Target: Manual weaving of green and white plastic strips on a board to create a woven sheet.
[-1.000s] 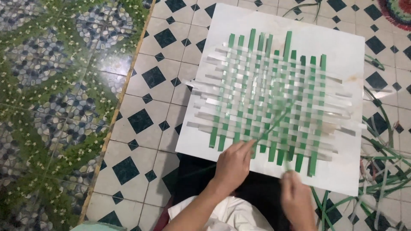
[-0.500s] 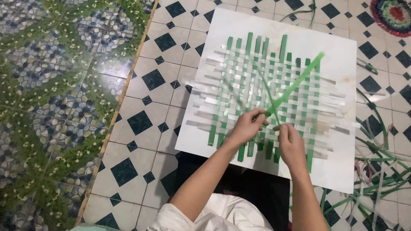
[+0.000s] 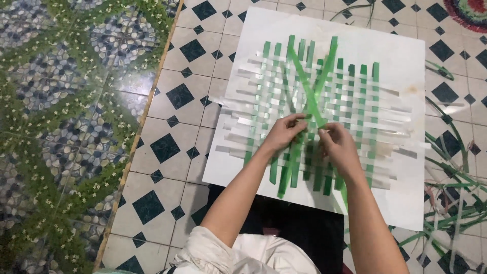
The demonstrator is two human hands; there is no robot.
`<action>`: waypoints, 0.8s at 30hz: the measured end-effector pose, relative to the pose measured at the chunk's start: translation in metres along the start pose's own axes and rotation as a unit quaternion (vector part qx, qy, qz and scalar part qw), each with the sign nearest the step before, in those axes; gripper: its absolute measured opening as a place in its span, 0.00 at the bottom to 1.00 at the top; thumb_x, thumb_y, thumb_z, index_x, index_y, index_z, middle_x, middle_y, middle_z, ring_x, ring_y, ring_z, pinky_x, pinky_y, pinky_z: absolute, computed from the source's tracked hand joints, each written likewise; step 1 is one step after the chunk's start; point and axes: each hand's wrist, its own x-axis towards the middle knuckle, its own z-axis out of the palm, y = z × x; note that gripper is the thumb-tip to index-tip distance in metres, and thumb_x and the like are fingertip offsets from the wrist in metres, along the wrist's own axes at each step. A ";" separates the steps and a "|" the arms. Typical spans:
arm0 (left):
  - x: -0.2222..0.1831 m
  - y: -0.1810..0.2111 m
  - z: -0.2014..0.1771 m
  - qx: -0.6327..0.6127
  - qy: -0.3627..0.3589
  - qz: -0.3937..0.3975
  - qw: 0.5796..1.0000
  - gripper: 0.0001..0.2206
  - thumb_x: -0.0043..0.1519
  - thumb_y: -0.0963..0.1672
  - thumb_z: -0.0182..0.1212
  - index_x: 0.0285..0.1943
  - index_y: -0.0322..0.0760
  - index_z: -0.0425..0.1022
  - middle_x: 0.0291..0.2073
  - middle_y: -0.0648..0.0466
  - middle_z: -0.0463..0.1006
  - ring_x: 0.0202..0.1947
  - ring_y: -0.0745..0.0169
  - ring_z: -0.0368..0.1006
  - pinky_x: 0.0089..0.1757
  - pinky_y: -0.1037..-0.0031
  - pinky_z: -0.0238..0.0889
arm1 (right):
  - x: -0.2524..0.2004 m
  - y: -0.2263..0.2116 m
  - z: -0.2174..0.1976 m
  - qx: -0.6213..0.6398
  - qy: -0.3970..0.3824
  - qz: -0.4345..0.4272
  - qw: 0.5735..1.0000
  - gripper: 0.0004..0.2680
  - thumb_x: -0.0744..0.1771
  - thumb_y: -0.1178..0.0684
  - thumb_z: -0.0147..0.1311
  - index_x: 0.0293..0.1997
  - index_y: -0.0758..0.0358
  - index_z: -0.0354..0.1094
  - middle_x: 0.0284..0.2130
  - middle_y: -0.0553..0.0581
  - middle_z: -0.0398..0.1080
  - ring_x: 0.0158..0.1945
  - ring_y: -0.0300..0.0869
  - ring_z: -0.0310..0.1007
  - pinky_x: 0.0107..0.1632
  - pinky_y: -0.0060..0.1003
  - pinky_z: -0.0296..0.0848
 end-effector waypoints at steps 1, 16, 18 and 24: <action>-0.001 0.000 -0.003 -0.010 0.004 -0.016 1.000 0.19 0.60 0.46 0.67 0.58 0.35 0.73 0.36 0.52 0.79 0.36 0.71 0.73 0.37 0.78 0.70 | 0.005 0.004 0.000 0.019 -0.030 0.025 0.999 0.10 0.68 0.54 0.51 0.50 0.73 0.66 0.30 0.65 0.67 0.28 0.51 0.70 0.35 0.48 0.71; -0.002 0.010 -0.002 0.023 -0.007 -0.045 0.999 0.13 0.58 0.46 0.69 0.49 0.40 0.78 0.32 0.56 0.80 0.32 0.75 0.73 0.39 0.77 0.71 | 0.010 0.004 0.004 0.048 -0.087 0.105 0.989 0.10 0.65 0.50 0.60 0.40 0.68 0.76 0.27 0.66 0.72 0.35 0.51 0.72 0.44 0.47 0.70; -0.001 0.008 -0.003 0.009 -0.002 -0.047 0.999 0.13 0.58 0.46 0.68 0.49 0.40 0.78 0.32 0.56 0.80 0.32 0.74 0.73 0.38 0.78 0.71 | 0.009 0.005 0.004 0.064 -0.081 0.113 0.988 0.11 0.65 0.49 0.61 0.41 0.68 0.76 0.26 0.65 0.72 0.33 0.52 0.72 0.44 0.47 0.71; 0.003 -0.004 -0.004 0.000 0.022 -0.046 0.999 0.16 0.55 0.45 0.71 0.49 0.34 0.77 0.30 0.53 0.79 0.29 0.71 0.72 0.33 0.76 0.70 | 0.010 0.009 0.004 0.046 -0.079 0.118 0.989 0.13 0.66 0.46 0.60 0.43 0.67 0.75 0.26 0.65 0.71 0.36 0.54 0.73 0.48 0.48 0.68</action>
